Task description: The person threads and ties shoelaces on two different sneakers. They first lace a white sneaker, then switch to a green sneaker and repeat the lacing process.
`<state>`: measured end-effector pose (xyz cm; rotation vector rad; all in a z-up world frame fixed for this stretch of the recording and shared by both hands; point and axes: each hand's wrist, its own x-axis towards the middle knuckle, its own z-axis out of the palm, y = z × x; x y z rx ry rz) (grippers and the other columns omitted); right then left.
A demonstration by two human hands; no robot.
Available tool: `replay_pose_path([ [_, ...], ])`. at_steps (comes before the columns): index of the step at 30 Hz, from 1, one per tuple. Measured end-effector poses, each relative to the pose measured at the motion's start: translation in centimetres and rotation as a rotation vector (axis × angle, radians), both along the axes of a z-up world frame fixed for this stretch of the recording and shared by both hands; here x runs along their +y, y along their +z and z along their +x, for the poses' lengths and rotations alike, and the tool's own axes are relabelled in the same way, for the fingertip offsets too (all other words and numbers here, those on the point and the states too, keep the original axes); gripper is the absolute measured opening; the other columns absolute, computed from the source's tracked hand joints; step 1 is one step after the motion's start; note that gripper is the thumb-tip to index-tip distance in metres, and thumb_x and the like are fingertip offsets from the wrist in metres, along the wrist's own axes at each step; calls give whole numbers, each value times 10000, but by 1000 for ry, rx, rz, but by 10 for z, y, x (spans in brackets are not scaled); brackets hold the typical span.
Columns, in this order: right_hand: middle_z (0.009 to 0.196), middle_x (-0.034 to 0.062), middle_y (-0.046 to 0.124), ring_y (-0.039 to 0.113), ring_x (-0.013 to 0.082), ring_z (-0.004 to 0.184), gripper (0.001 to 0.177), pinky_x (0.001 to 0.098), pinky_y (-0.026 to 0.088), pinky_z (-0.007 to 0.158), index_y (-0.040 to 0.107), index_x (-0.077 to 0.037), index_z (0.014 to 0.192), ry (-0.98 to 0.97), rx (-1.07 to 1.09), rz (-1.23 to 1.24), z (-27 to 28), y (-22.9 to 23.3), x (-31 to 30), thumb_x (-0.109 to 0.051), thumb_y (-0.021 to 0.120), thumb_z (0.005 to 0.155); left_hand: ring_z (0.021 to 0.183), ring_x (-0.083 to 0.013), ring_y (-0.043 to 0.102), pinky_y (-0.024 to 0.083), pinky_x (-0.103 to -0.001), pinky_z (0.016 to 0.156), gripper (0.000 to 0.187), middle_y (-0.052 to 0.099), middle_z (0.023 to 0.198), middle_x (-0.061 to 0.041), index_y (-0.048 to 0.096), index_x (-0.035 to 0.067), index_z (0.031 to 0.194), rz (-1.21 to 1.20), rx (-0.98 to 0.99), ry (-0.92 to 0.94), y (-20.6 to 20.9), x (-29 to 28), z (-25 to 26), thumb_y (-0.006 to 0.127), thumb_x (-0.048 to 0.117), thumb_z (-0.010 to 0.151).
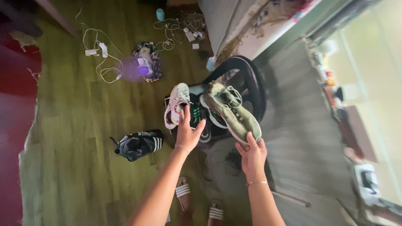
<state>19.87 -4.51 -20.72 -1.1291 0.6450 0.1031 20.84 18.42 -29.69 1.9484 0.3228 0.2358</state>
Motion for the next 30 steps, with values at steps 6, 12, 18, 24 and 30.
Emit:
replay_pose_path([
  [6, 1077, 110, 713, 738, 268, 956, 182, 425, 605, 839, 583, -46, 1124, 73, -145, -18, -25, 67, -40, -139, 632, 975, 1540, -442, 292, 279, -448, 1230, 952, 291, 1625, -347, 267, -28, 1596, -22, -49, 14, 77, -32, -26, 733, 457, 922],
  [12, 1057, 126, 700, 730, 282, 938, 183, 416, 611, 797, 594, -28, 1123, 145, -251, -14, -45, 119, -87, -122, 646, 975, 1398, -353, 457, 478, -468, 1100, 1143, 315, 1631, -216, 160, 48, 1616, -525, 91, 57, 177, -76, -60, 778, 517, 776],
  [18, 1066, 134, 710, 746, 272, 936, 182, 406, 623, 794, 592, -5, 1112, 228, -287, -46, -74, 158, -135, -105, 642, 969, 1412, -277, 473, 510, -612, 991, 1198, 419, 1602, -70, 22, 216, 1635, -745, 194, 51, 264, -111, -104, 753, 542, 744],
  [24, 1065, 133, 725, 742, 270, 912, 180, 399, 602, 778, 603, -10, 1113, 354, -337, -4, -90, 185, -174, -113, 625, 967, 1376, -273, 501, 568, -596, 930, 1098, 406, 1549, -64, 76, 223, 1626, -848, 71, 109, 305, -141, -134, 761, 393, 784],
  [30, 1081, 114, 713, 697, 221, 948, 319, 369, 573, 779, 639, -19, 1190, 439, -378, -319, -105, 221, -192, -198, 718, 938, 1327, -266, 557, 628, -514, 884, 834, 504, 1466, -52, 312, 218, 1574, -974, -149, 186, 324, -164, -158, 713, 308, 850],
])
